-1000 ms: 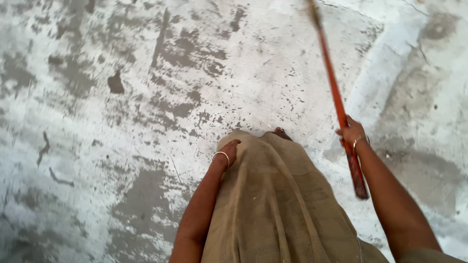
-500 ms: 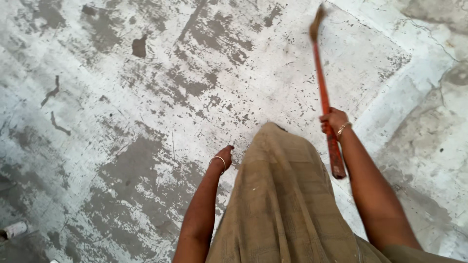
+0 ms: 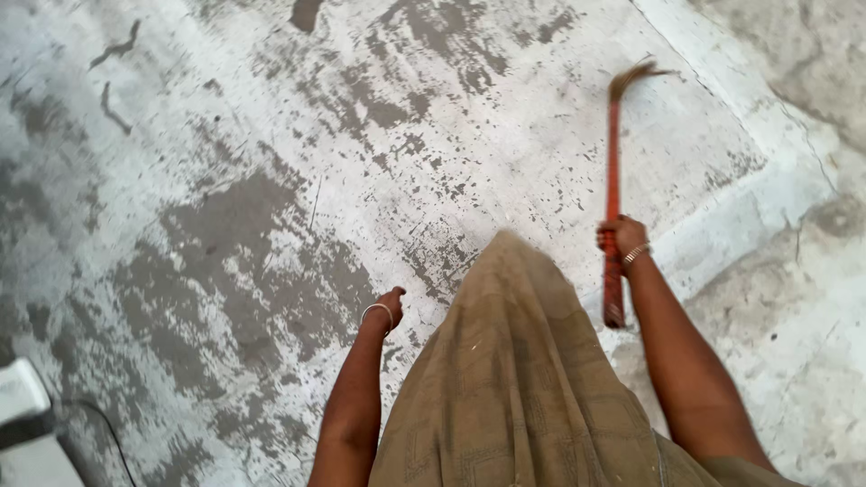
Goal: The person scrapes a concrete floor using a long-handled tool with a curved blade to remove peeling paint or residue.
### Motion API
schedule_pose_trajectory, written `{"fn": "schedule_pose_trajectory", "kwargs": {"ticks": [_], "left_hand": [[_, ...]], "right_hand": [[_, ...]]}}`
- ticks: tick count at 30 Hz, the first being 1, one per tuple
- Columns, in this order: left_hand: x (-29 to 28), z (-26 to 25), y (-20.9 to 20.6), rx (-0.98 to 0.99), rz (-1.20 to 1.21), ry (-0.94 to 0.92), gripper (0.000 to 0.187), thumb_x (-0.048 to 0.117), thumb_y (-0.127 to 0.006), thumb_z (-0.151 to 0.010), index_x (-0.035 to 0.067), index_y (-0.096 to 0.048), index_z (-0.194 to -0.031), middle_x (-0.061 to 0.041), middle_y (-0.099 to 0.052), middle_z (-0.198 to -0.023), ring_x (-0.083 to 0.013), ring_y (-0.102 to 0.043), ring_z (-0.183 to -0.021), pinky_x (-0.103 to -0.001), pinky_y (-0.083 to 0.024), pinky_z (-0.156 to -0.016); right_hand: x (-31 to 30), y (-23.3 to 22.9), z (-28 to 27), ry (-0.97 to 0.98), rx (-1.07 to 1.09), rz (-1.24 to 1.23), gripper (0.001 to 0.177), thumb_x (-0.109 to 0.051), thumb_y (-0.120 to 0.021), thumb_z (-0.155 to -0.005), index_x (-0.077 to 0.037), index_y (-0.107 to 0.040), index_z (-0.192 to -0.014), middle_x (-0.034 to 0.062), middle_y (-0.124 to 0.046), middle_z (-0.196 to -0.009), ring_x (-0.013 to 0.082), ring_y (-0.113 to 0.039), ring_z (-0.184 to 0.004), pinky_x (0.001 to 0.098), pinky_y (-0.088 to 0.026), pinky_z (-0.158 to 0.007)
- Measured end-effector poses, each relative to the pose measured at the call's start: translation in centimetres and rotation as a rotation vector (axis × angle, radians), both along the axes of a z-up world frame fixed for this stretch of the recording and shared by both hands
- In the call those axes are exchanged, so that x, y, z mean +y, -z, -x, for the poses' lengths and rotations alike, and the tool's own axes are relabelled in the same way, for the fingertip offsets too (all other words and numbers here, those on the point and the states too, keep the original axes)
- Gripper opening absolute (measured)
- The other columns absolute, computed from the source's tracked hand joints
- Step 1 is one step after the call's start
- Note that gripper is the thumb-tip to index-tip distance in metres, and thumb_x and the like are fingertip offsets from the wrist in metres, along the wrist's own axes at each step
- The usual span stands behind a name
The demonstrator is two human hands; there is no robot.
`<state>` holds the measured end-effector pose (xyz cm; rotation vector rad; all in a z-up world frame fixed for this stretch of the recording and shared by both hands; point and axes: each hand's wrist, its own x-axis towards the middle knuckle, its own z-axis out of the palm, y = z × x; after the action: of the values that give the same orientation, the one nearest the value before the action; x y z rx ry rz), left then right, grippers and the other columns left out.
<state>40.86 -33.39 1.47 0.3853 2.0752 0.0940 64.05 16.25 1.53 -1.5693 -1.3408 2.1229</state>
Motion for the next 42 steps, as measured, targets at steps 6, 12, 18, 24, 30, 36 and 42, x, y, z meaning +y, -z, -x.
{"fn": "schedule_pose_trajectory", "kwargs": {"ticks": [6,12,18,24,30,36,42], "left_hand": [[-1.9,-2.6,-2.0,0.013,0.116,-0.117,0.058,-0.007,-0.047,-0.093,0.015,-0.049,-0.146,-0.020,-0.056,-0.146,-0.0381,-0.052,-0.138,-0.048,-0.044,-0.115],[3.7,-6.5,-0.5,0.015,0.052,-0.177,0.045,0.009,-0.046,-0.101,0.014,-0.049,-0.146,-0.021,-0.057,-0.143,-0.0408,-0.054,-0.132,-0.049,-0.045,-0.111],[16.2,-11.2,2.0,0.028,-0.380,-0.269,0.038,0.006,-0.042,-0.099,0.007,-0.057,-0.134,-0.021,-0.066,-0.134,-0.0372,-0.065,-0.122,-0.044,-0.052,-0.105],[19.7,-13.8,0.7,0.082,-0.324,-0.149,0.039,0.009,-0.047,-0.099,0.010,-0.056,-0.136,-0.025,-0.065,-0.130,-0.0407,-0.061,-0.120,-0.047,-0.049,-0.104],[13.7,-16.0,3.1,0.046,-0.188,-0.258,0.038,0.013,-0.050,-0.100,0.011,-0.056,-0.138,-0.023,-0.064,-0.133,-0.0402,-0.061,-0.123,-0.047,-0.048,-0.107],[12.1,-14.9,1.0,0.045,0.027,-0.264,0.041,0.016,-0.048,-0.102,0.016,-0.054,-0.142,-0.023,-0.064,-0.135,-0.0393,-0.059,-0.128,-0.049,-0.046,-0.111],[15.3,-14.5,-1.4,0.106,0.051,-0.309,0.048,0.014,-0.050,-0.099,0.019,-0.049,-0.147,-0.022,-0.050,-0.146,-0.0415,-0.052,-0.133,-0.050,-0.044,-0.112]], "right_hand": [[5.0,-4.7,-10.2,-0.439,-0.810,-0.547,0.033,-0.030,-0.052,-0.103,-0.005,-0.069,-0.116,0.0230,-0.069,-0.091,0.0374,-0.064,-0.077,0.0513,-0.053,-0.066],[4.7,-5.7,-18.1,-1.075,-1.037,-0.625,0.059,-0.054,-0.022,-0.110,-0.015,-0.061,-0.132,0.0257,-0.075,-0.103,0.0435,-0.073,-0.099,0.0549,-0.055,-0.092],[4.0,-3.0,-17.3,-1.672,-0.857,-0.879,0.059,-0.042,-0.039,-0.103,-0.037,-0.025,-0.161,0.0174,-0.067,-0.114,0.0355,-0.071,-0.095,0.0497,-0.058,-0.085],[14.2,-5.7,-21.5,-1.661,-0.945,-0.986,0.052,-0.026,-0.039,-0.103,-0.047,-0.047,-0.150,0.0081,-0.075,-0.099,0.0284,-0.075,-0.091,0.0476,-0.061,-0.083],[23.1,-9.5,-23.4,-1.390,-1.302,-0.762,0.052,-0.040,-0.034,-0.107,-0.030,-0.041,-0.158,0.0197,-0.080,-0.103,0.0391,-0.077,-0.096,0.0511,-0.060,-0.084],[20.6,-7.3,-21.8,-1.312,-1.133,-0.926,0.053,-0.040,-0.023,-0.114,-0.032,-0.021,-0.167,0.0264,-0.070,-0.121,0.0443,-0.071,-0.103,0.0565,-0.057,-0.088],[9.8,-3.8,-23.2,-1.811,-0.921,-0.775,0.063,-0.017,-0.032,-0.107,-0.043,-0.013,-0.161,0.0186,-0.062,-0.131,0.0308,-0.076,-0.093,0.0460,-0.063,-0.079]]}}
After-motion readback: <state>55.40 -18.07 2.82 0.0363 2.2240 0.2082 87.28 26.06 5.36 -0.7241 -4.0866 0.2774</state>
